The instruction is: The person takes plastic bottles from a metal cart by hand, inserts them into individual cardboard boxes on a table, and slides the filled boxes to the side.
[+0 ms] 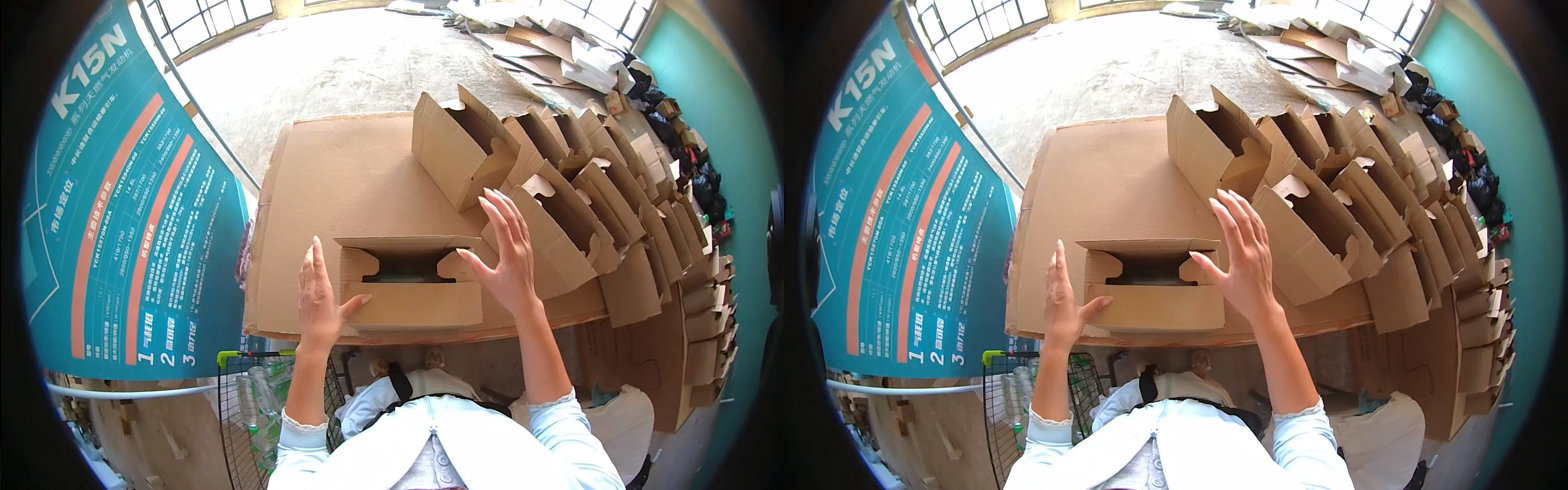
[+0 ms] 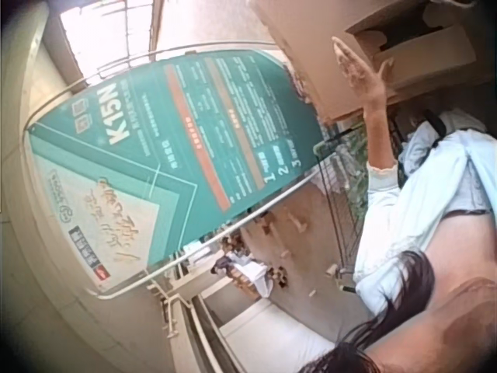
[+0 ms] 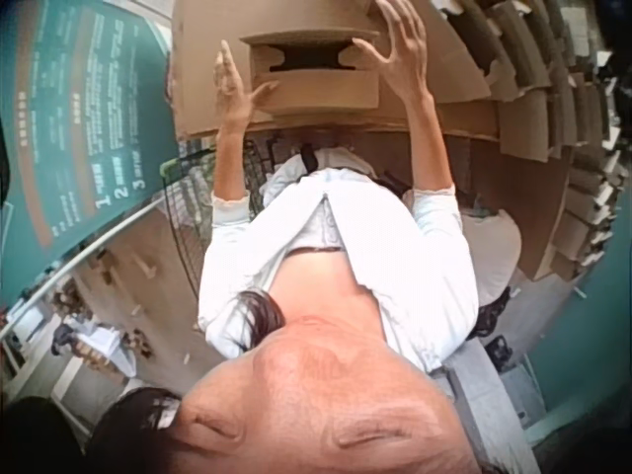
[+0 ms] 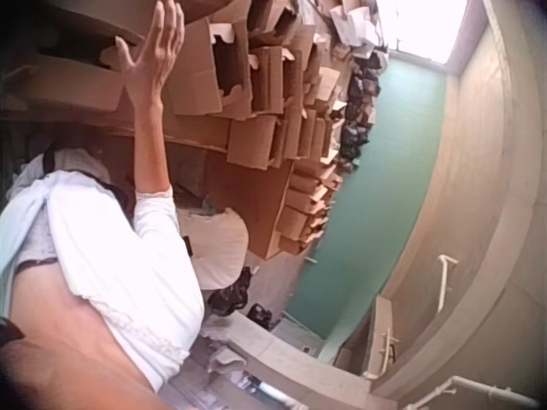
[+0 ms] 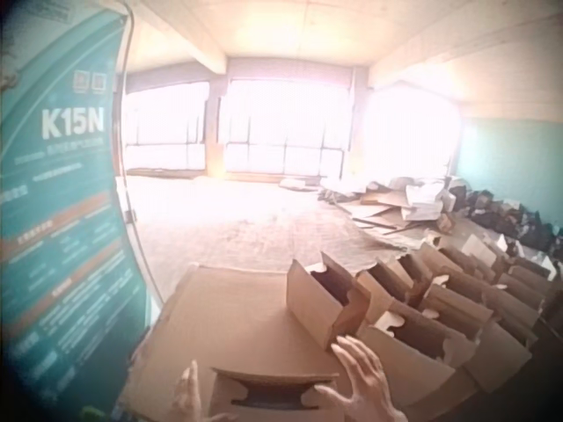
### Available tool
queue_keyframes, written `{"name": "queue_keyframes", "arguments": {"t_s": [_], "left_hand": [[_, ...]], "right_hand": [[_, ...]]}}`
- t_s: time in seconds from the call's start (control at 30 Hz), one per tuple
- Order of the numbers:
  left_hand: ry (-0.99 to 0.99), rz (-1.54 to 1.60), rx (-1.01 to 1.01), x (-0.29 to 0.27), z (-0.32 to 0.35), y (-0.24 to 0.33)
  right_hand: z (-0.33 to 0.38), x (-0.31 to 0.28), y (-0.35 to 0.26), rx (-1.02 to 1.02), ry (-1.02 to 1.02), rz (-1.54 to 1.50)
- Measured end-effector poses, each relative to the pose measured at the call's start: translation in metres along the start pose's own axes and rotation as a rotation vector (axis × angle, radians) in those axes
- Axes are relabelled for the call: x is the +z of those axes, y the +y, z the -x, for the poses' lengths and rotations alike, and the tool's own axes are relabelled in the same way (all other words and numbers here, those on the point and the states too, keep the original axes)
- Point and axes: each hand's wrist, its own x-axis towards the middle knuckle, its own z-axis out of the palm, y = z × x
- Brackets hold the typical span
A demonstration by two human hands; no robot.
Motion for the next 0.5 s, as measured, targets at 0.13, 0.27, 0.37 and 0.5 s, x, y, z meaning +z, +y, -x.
{"name": "queue_keyframes", "arguments": {"t_s": [0.13, 0.27, 0.37, 0.5], "left_hand": [[0.004, 0.124, 0.015, 0.004, 0.000, -0.009], [-0.067, -0.005, 0.175, -0.005, -0.001, -0.003], [-0.194, -0.187, 0.400, -0.005, -0.011, -0.006], [-0.406, -0.251, 0.538, -0.008, -0.028, -0.005]], "right_hand": [[0.010, 0.023, 0.015, 0.091, -0.425, -0.115], [0.052, 0.031, 0.004, 0.002, -0.639, 0.033], [0.069, 0.019, -0.002, 0.014, -0.699, 0.020], [0.071, 0.002, -0.015, 0.020, -0.779, 0.139]]}}
